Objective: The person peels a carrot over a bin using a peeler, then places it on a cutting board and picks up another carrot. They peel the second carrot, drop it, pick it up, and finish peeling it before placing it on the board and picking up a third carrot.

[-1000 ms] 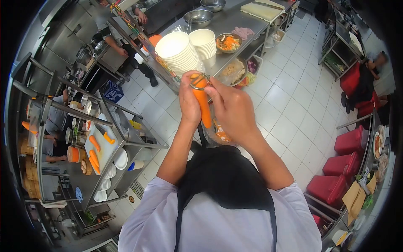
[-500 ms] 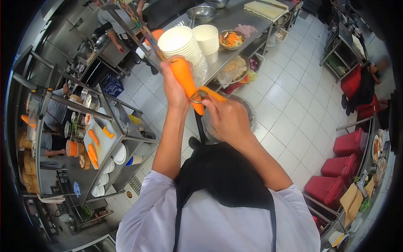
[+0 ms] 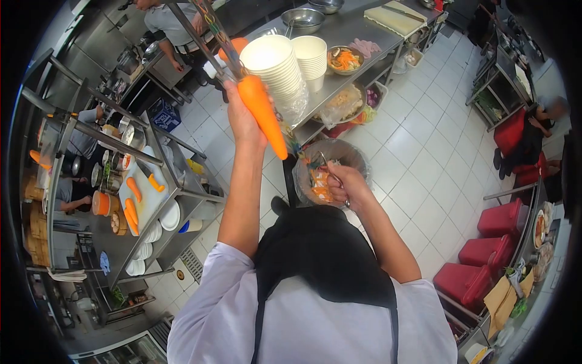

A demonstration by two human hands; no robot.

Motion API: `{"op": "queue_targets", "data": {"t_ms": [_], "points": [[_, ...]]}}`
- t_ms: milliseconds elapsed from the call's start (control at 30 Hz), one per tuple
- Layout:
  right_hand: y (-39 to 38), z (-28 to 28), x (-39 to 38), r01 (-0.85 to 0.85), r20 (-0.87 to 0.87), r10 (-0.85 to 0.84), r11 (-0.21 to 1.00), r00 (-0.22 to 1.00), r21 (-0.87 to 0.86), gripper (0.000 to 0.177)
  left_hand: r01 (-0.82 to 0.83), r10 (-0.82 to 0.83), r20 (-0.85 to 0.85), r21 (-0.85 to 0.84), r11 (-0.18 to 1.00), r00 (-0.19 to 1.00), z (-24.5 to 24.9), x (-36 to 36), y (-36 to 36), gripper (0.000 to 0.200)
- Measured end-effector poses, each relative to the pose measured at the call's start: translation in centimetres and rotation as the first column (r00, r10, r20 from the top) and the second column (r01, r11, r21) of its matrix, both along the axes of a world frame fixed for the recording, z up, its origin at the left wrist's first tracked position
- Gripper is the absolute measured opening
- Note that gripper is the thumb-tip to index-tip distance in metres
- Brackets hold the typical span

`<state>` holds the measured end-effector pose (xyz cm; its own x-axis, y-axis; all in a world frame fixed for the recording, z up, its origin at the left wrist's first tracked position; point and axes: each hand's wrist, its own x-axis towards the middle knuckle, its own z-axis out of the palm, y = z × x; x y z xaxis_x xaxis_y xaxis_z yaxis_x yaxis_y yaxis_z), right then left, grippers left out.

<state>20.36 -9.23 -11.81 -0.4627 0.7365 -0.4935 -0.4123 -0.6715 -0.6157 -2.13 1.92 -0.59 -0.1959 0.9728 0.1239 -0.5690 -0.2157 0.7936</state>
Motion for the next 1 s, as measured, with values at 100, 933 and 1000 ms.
{"op": "queue_targets", "data": {"t_ms": [100,933,1000], "points": [[0.2,4.3,-1.8,0.029,0.444,-0.286,0.865,0.849,0.502,0.030,-0.009,0.006,-0.090,-0.030,1.000,0.996,0.0,1.2,-1.2,0.067],[-0.2,10.7,-5.1,-0.544,0.622,-0.650,0.360,0.436,0.758,0.026,-0.053,0.054,-0.005,0.127,0.990,0.999,-0.1,-0.7,0.4,0.061],[-0.7,7.8,-4.3,-0.574,0.647,-0.619,0.357,0.446,0.737,0.024,-0.065,0.062,0.033,0.106,0.992,0.998,-0.1,-1.3,1.1,0.063]]}}
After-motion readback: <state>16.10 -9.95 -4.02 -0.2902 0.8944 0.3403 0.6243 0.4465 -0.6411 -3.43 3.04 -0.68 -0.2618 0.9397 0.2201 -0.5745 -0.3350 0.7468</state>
